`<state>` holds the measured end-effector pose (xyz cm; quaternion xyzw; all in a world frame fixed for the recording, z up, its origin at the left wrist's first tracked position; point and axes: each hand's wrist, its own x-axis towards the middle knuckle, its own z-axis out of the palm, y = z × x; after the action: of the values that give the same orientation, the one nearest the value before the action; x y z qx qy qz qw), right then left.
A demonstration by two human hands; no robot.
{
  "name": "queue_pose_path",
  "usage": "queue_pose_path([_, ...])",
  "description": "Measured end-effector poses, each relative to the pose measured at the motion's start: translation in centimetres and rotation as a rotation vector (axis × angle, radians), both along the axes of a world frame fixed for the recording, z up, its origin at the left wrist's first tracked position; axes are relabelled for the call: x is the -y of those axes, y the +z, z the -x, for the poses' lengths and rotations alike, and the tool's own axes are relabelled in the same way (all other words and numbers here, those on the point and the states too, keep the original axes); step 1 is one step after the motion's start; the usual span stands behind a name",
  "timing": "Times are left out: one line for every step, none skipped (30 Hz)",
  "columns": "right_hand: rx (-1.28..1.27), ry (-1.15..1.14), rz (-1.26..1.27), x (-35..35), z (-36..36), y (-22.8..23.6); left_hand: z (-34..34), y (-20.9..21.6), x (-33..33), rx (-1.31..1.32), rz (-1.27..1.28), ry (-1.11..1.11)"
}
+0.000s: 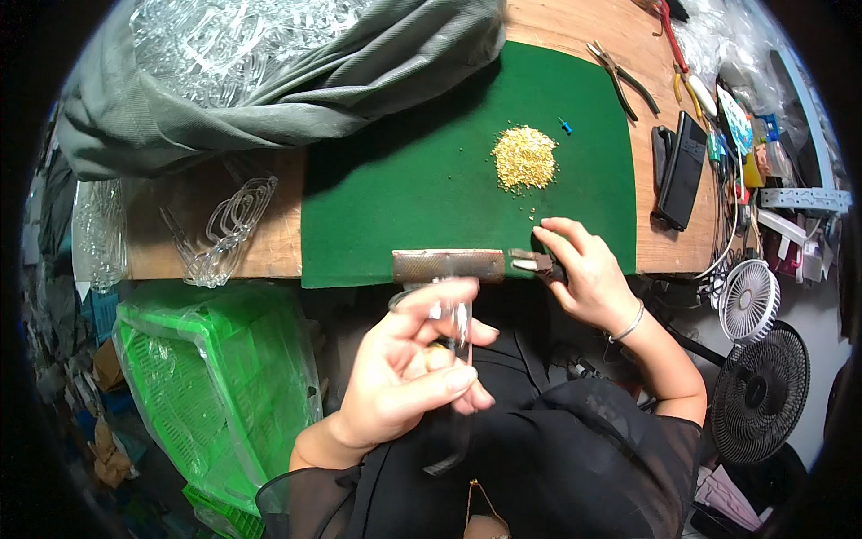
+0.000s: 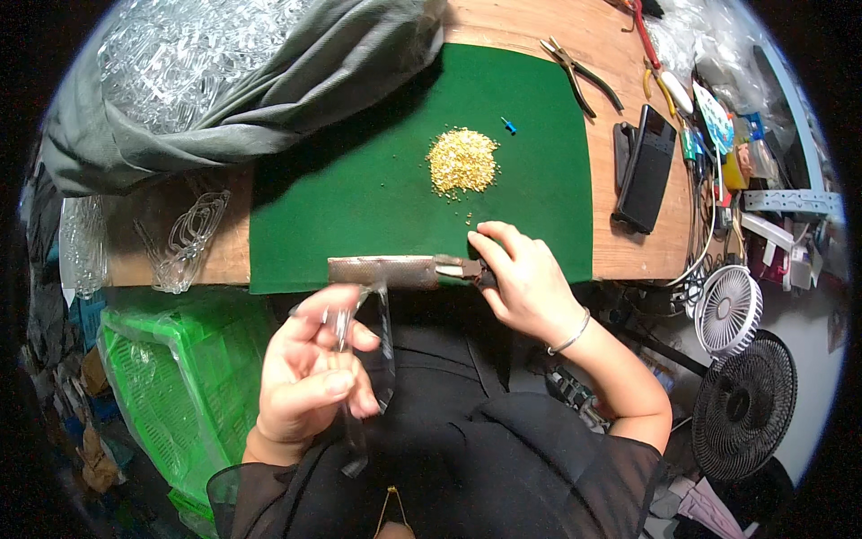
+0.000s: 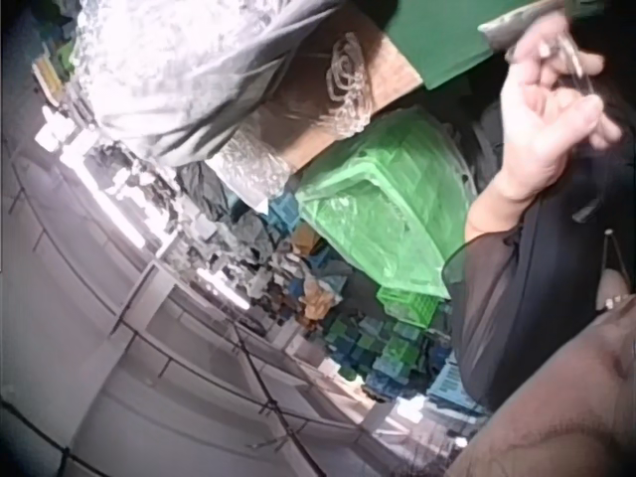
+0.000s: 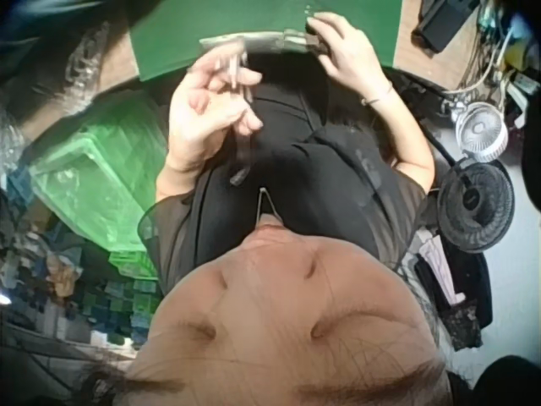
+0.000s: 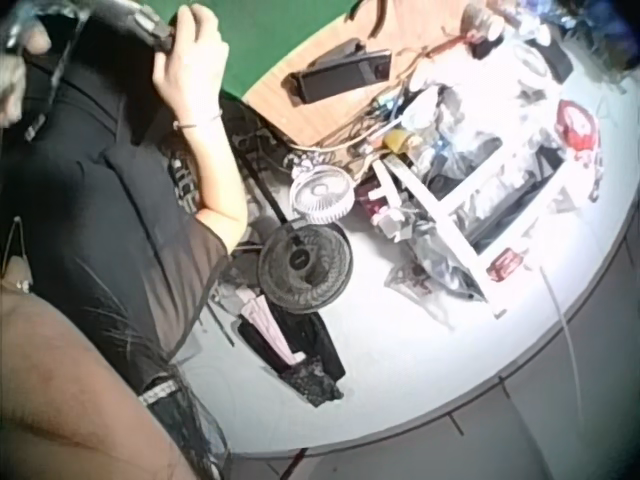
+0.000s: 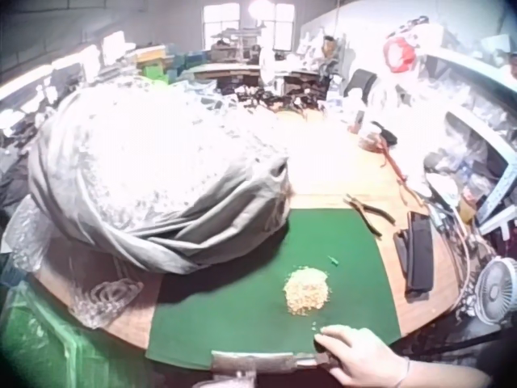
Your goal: The person assembles clear plastic eyeglass frames by hand, using pliers to bend and secure the arms and frame joints. They repeatedly adjust the frame shape and hinge alignment, then place the assembled glasses into a green plastic basket.
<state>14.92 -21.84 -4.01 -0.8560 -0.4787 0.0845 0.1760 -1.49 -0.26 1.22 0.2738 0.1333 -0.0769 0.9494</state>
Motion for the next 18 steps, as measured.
queue_pose_path([-0.013, -0.014, -0.016, 0.4, -0.3, 0.2, 0.5, 0.0, 0.3, 0.002, -0.075, 0.027])
queue_pose_path([-0.043, -0.042, -0.068, 0.4, -0.6, 0.4, 1.0, 0.4, 0.1, 0.078, -0.072, 0.050])
queue_pose_path([-0.038, -0.069, -0.123, 0.1, -0.8, 0.9, 1.1, 0.9, 0.2, 0.220, -0.330, 0.110])
queue_pose_path([-0.062, -0.086, -0.123, 0.1, -1.1, 1.2, 1.3, 1.3, 0.1, 0.288, -0.454, 0.138])
queue_pose_path([-0.085, -0.103, -0.124, 0.1, -1.4, 1.3, 1.4, 1.4, 0.2, 0.355, -0.578, 0.168])
queue_pose_path([-0.067, -0.143, -0.154, 0.2, -1.5, 0.8, 1.5, 1.1, 0.7, 0.355, -0.657, 0.194])
queue_pose_path([-0.084, -0.150, -0.133, -0.1, -1.6, 0.3, 1.3, 1.0, 0.9, 0.365, -0.713, 0.202])
queue_pose_path([-0.101, -0.160, -0.112, -0.5, -1.8, -0.3, 0.8, 0.7, 1.0, 0.376, -0.767, 0.208])
queue_pose_path([-0.117, -0.169, -0.091, -0.7, -2.0, -1.1, 0.4, 0.4, 1.1, 0.388, -0.821, 0.214])
queue_pose_path([-0.046, -0.171, -0.136, -1.0, -2.2, -2.2, 0.4, 0.0, 1.4, 0.404, -0.793, 0.239])
queue_pose_path([-0.044, -0.177, -0.136, -0.8, -2.1, -2.6, 0.4, -0.3, 1.3, 0.410, -0.803, 0.253])
queue_pose_path([-0.041, -0.182, -0.136, -0.7, -2.1, -2.7, 0.3, -0.7, 1.2, 0.416, -0.813, 0.267])
queue_pose_path([-0.041, -0.187, -0.136, -0.8, -2.0, -2.7, 0.3, -0.9, 1.0, 0.420, -0.824, 0.281])
queue_pose_path([-0.072, -0.188, -0.122, -0.9, -2.0, -2.6, 0.2, -0.9, 0.5, 0.420, -0.862, 0.249])
queue_pose_path([-0.104, -0.190, -0.107, -1.1, -2.0, -2.4, -0.1, -0.9, 0.6, 0.391, -0.839, 0.244])
queue_pose_path([-0.131, -0.190, -0.093, -1.3, -2.0, -2.2, -0.2, -1.1, 0.5, 0.396, -0.823, 0.243])
queue_pose_path([-0.105, -0.205, -0.066, -1.5, -2.0, -2.4, -0.4, -1.3, 0.4, 0.401, -0.807, 0.242])
queue_pose_path([-0.078, -0.220, -0.038, -1.6, -1.9, -2.6, -0.6, -1.7, 0.5, 0.407, -0.790, 0.247])
